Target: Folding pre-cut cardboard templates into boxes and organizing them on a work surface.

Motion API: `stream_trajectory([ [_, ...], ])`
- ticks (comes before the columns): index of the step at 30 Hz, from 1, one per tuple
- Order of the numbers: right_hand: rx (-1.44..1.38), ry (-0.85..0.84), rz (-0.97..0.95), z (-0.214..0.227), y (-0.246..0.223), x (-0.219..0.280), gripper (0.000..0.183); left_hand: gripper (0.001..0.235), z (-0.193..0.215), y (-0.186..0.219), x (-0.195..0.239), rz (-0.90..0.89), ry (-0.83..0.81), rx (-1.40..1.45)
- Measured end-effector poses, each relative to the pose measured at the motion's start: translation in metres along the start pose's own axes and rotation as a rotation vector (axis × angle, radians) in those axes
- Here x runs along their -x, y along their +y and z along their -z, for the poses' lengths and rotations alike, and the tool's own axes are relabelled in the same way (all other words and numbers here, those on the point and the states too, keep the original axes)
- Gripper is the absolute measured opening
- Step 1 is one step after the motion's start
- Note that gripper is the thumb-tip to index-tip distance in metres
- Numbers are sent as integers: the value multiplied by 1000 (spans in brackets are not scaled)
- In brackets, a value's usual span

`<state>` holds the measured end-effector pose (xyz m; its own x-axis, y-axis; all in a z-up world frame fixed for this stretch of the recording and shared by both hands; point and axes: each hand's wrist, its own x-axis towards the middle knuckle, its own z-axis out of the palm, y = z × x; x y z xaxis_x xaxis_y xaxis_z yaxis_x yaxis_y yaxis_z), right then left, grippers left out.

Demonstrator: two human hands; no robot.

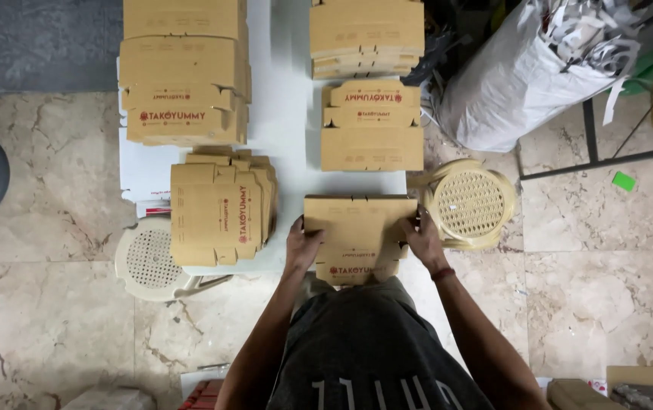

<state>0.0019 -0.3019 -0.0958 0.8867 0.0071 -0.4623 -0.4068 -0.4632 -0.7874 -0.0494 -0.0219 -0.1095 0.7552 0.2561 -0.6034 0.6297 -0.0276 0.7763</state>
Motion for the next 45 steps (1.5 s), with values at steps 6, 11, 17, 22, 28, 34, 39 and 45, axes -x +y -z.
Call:
stream_trajectory([
  [6,-283,118,553,14,-27,65,53,75,12,29,68,-559,87,8],
  [11,-167,162,700,7,12,54,65,82,8,-24,37,-836,100,-59],
  [17,-142,72,600,3,20,49,61,88,-2,-5,51,-805,66,-80],
  [22,-1,161,658,0,47,31,49,84,-2,-35,27,-861,189,-167],
  [28,131,299,641,10,52,-2,37,66,0,-45,-16,-913,363,-215],
  [34,19,104,184,57,-43,-36,46,64,-3,45,-36,-666,136,-125],
  [39,-11,98,-49,76,-104,-114,50,73,-26,113,-112,-150,5,-50],
  [45,27,158,-74,64,-97,-214,51,75,-34,163,-169,-87,6,-49],
])
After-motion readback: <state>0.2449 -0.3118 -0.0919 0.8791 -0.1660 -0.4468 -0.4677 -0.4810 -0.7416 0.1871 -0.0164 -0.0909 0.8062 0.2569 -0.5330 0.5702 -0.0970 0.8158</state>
